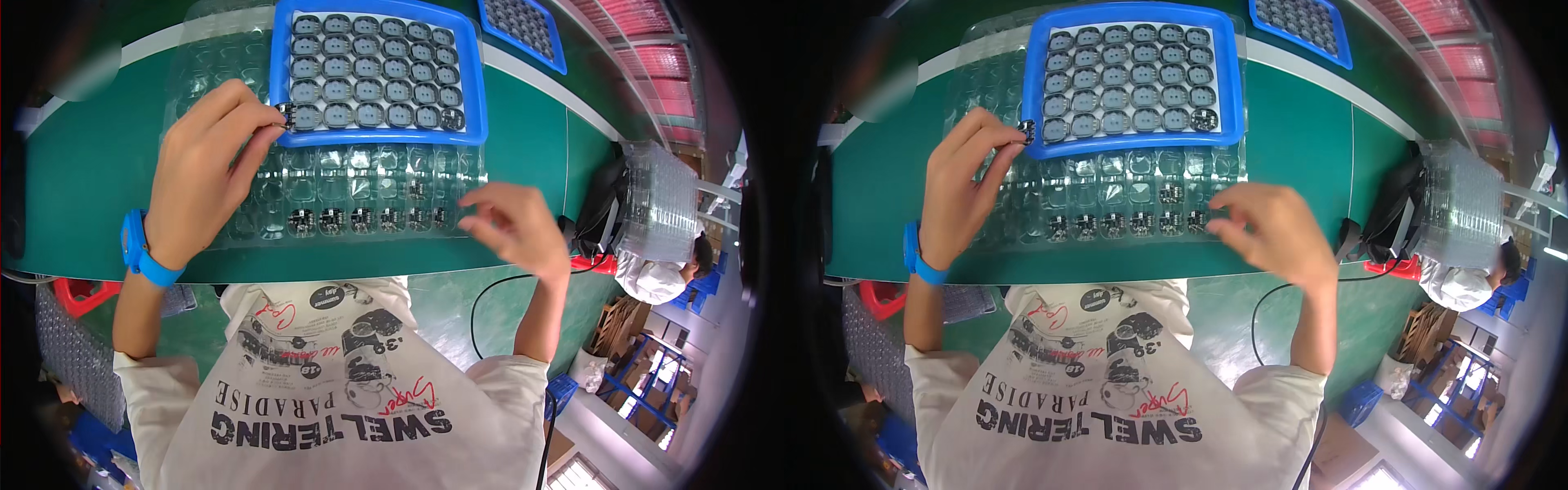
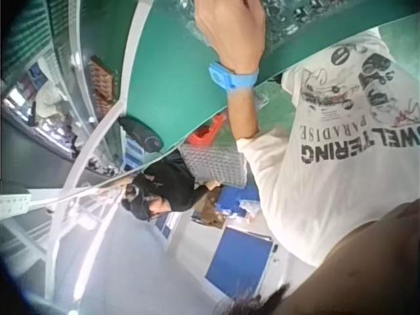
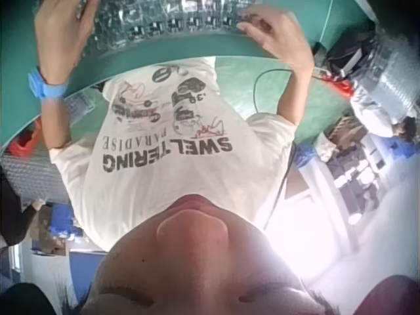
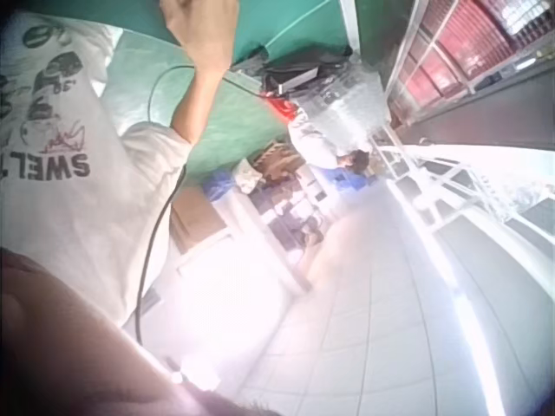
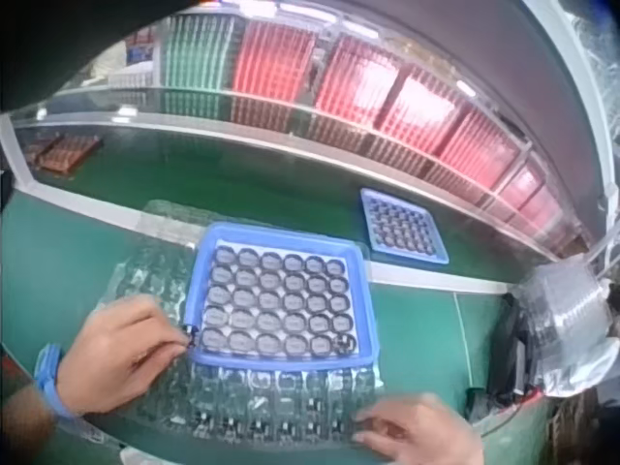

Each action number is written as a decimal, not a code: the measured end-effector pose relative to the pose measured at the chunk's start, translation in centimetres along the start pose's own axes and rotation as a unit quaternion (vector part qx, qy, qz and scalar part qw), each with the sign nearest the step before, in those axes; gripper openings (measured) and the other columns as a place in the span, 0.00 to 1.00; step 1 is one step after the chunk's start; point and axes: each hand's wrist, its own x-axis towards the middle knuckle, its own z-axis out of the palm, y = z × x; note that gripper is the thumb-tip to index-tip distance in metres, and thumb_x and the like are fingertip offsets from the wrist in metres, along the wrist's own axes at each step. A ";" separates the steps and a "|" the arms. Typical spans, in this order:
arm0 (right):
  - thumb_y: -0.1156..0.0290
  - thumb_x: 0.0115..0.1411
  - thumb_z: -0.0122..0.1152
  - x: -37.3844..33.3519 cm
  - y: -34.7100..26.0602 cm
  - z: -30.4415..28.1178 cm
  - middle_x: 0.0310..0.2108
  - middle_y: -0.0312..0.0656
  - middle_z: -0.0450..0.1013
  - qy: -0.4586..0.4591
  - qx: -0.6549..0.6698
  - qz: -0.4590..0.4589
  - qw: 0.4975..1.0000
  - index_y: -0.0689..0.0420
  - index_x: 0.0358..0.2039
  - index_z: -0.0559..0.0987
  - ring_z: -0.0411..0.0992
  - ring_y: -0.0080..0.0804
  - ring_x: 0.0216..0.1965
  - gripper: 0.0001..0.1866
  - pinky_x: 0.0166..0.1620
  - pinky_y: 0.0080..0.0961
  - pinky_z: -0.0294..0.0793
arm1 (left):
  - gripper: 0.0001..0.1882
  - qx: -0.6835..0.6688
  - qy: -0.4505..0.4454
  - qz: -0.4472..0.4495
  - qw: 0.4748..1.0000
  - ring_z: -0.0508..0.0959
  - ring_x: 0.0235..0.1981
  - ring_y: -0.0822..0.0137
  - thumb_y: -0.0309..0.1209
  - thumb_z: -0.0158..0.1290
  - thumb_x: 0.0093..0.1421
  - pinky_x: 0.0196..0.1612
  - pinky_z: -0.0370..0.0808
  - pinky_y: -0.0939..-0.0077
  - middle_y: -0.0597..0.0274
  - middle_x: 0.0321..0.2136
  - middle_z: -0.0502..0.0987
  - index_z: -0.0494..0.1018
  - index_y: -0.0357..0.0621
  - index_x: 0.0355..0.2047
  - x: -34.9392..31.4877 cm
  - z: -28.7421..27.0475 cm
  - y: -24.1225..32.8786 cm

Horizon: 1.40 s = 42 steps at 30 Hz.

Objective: The person is assembling small electronic components into trays and boards on a factory assembly line.

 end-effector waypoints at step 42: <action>0.80 0.52 0.64 8.7 1.4 -0.9 0.27 0.43 0.73 0.220 -0.173 -0.183 0.942 0.62 0.31 0.81 0.73 0.39 0.27 0.05 0.30 0.31 0.71 | 0.03 0.177 -0.175 0.061 0.967 0.77 0.31 0.48 0.18 0.54 0.44 0.32 0.75 0.56 0.50 0.30 0.73 0.73 0.35 0.22 2.9 1.9 -0.1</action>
